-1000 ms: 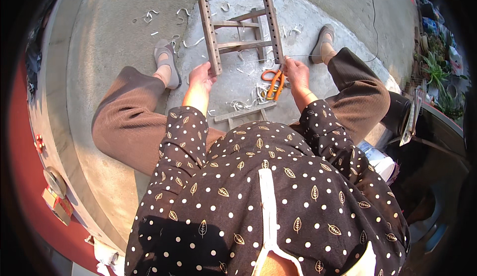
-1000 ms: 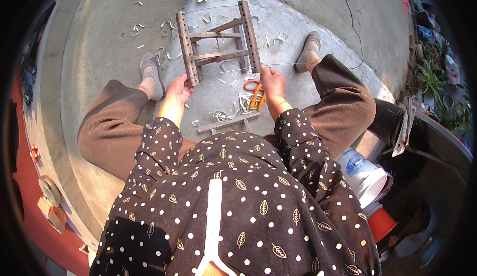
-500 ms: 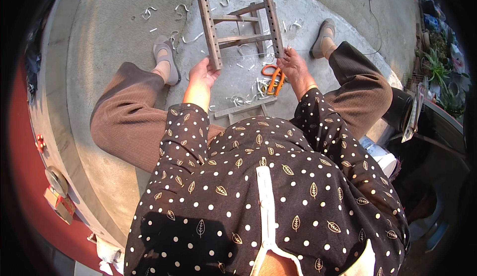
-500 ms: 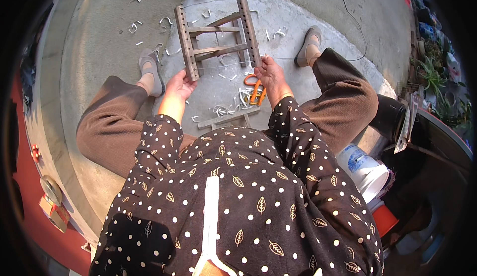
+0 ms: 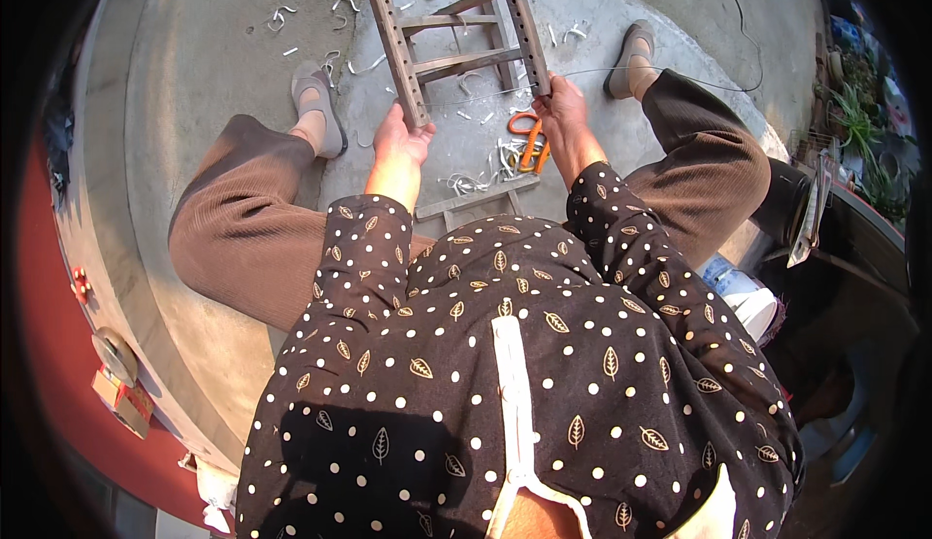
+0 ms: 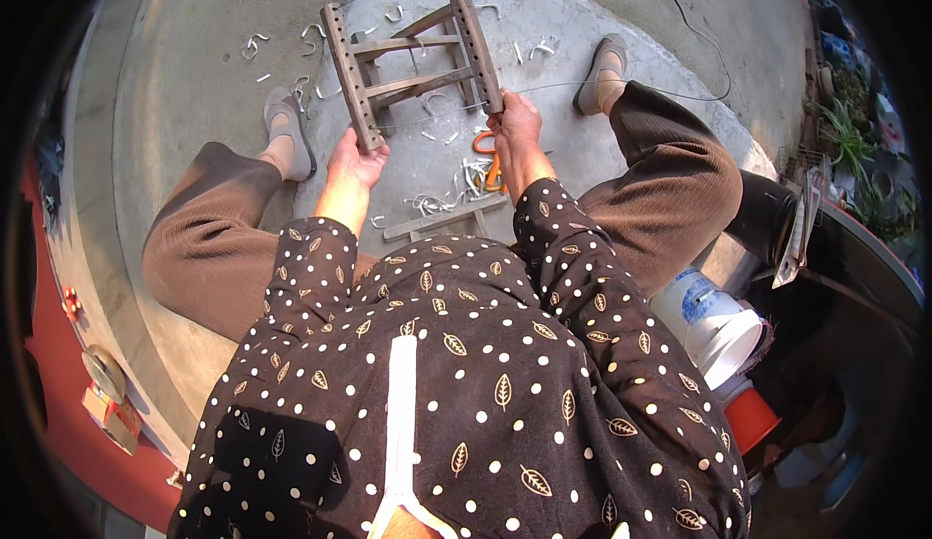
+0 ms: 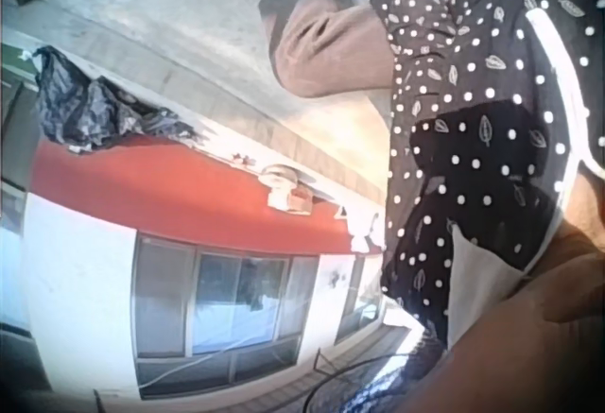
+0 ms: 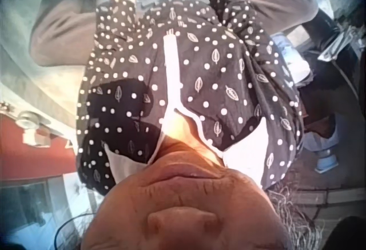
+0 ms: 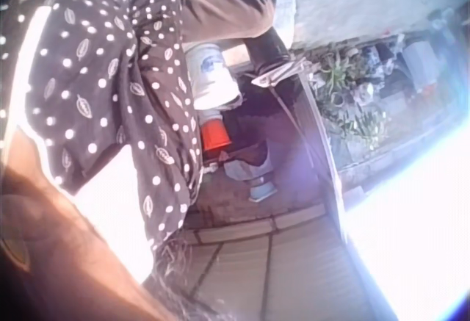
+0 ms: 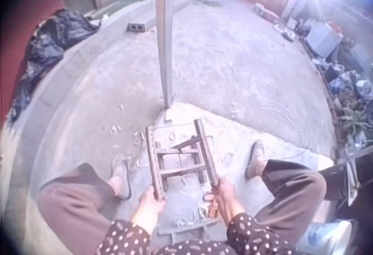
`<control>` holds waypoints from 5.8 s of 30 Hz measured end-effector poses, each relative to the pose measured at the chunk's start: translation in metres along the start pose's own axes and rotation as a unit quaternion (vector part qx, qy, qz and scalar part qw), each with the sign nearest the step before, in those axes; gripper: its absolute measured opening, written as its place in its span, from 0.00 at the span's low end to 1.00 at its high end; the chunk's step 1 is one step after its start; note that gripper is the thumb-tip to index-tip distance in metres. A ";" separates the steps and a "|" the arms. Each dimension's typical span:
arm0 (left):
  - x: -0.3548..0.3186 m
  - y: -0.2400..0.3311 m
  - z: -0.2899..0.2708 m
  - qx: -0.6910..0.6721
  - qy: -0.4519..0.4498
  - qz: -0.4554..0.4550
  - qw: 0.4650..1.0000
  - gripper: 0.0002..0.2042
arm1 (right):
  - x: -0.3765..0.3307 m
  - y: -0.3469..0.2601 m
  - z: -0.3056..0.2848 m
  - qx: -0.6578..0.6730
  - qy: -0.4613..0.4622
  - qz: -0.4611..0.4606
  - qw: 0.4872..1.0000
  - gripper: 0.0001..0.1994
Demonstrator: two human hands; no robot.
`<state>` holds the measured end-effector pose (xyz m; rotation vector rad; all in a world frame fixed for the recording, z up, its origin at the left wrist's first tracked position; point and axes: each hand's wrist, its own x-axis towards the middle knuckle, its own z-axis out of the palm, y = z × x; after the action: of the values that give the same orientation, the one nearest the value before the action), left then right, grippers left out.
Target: The person is assembling a small wooden frame by threading wire through pre-drilled holes. They use pliers to cut and bend the wire, securing the wooden pieces together. The person adjusts the frame and tightens the wire to ensure stability.
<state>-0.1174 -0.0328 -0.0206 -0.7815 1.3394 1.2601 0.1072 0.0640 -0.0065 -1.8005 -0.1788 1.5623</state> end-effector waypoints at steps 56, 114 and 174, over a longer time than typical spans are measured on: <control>-0.033 -0.058 0.078 0.790 -0.086 0.506 0.336 0.13 | 0.006 0.006 -0.004 -0.029 -0.019 0.057 0.998 0.06; 0.001 0.081 -0.003 0.666 -0.148 0.271 0.679 0.22 | 0.004 0.005 -0.019 -0.290 -0.125 -0.037 0.948 0.22; 0.001 0.075 -0.010 0.738 -0.214 0.385 0.511 0.07 | -0.040 0.046 0.096 -0.720 -0.230 -0.494 0.431 0.40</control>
<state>-0.1909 -0.0258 -0.0046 1.3994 1.7181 0.3331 -0.0055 0.0502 -0.0008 -1.2814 -2.9378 0.6283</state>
